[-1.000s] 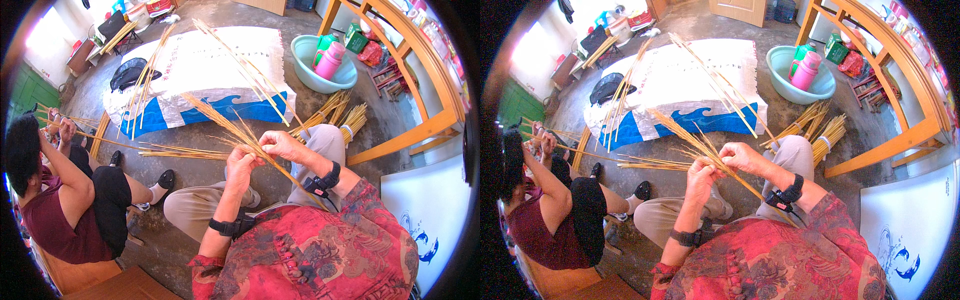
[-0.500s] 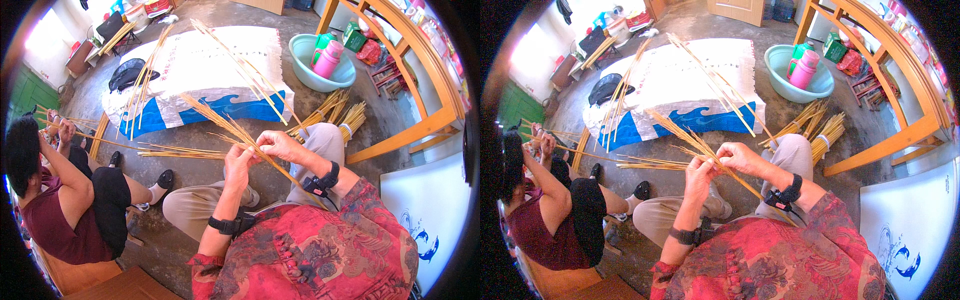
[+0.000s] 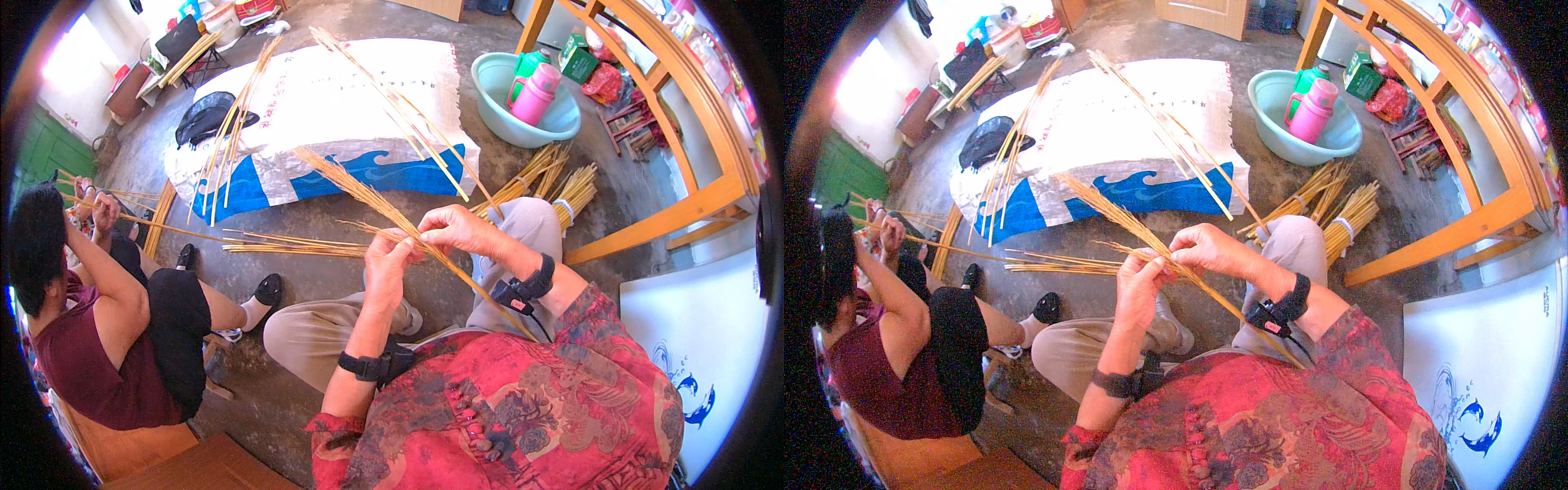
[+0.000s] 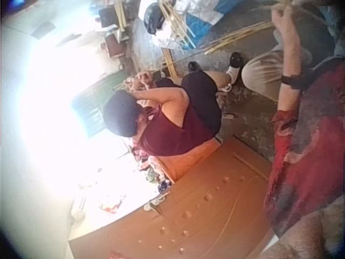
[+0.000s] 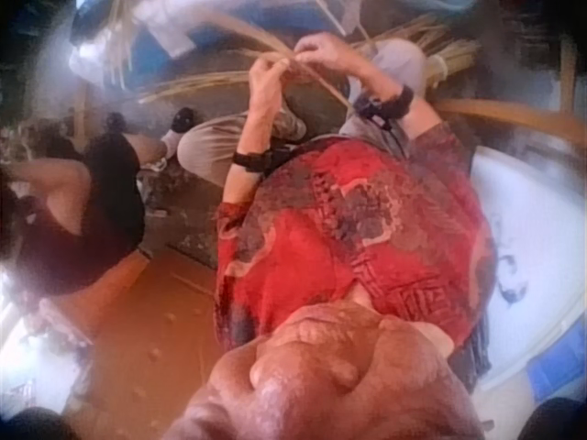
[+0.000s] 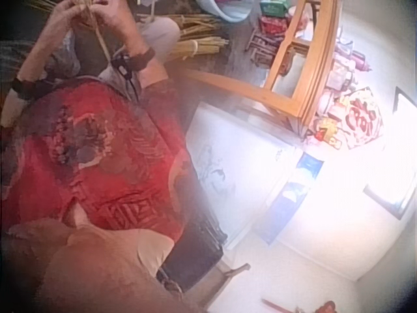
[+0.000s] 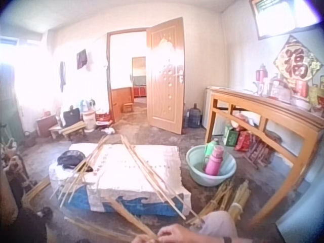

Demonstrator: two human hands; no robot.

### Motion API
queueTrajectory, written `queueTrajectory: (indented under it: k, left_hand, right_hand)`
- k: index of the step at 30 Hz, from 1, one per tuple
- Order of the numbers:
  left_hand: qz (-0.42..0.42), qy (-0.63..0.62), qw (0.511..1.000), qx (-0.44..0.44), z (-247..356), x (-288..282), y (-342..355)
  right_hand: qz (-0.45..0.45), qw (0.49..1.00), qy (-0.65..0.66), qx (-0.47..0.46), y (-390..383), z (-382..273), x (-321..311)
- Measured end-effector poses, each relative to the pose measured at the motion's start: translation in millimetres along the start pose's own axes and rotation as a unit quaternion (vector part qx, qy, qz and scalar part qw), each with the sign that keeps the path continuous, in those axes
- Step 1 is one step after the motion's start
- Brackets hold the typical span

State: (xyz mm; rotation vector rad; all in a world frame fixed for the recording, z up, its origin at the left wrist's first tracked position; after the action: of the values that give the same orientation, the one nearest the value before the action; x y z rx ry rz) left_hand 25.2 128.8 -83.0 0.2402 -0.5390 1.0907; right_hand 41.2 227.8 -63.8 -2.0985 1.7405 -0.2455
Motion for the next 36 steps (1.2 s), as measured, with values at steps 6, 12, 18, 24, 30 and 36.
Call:
queueTrajectory:
  k: [6,12,18,24,30,36]
  left_hand:
    - [0.006,-0.024,0.999,-0.028,-6.6,-2.0,0.0]
    - [-0.015,-0.022,0.999,-0.035,-9.1,-0.5,-0.3]
    - [-0.028,-0.021,0.999,-0.034,-9.5,0.3,0.7]
    - [-0.033,-0.047,0.997,-0.055,-10.7,4.1,1.9]
    - [-0.032,-0.060,0.996,-0.060,-16.3,4.2,2.0]
    - [-0.013,-0.083,0.996,-0.023,-8.2,5.1,4.5]
  right_hand:
    - [-0.026,0.997,0.073,0.028,-3.5,3.1,2.8]
    - [-0.012,1.000,0.009,0.003,-0.6,1.6,1.3]
    - [0.042,0.999,-0.023,-0.022,0.9,1.2,-2.2]
    - [0.052,0.998,0.035,0.001,-0.8,5.8,-3.9]
    - [0.025,0.996,0.082,-0.001,0.1,10.7,-2.5]
    - [-0.003,0.996,0.084,-0.013,3.6,11.0,1.4]
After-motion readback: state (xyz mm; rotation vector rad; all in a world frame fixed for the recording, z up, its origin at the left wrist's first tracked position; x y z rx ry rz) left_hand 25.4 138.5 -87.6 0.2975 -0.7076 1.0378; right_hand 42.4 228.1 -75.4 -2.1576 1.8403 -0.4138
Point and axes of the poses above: each hand's wrist, its own y-axis towards the middle knuckle, its own x-axis out of the palm, z = x × y, the point moved 10 cm from there along y, towards the middle knuckle, and after that the axes turned 7 degrees about x, right-handed, at the moved point
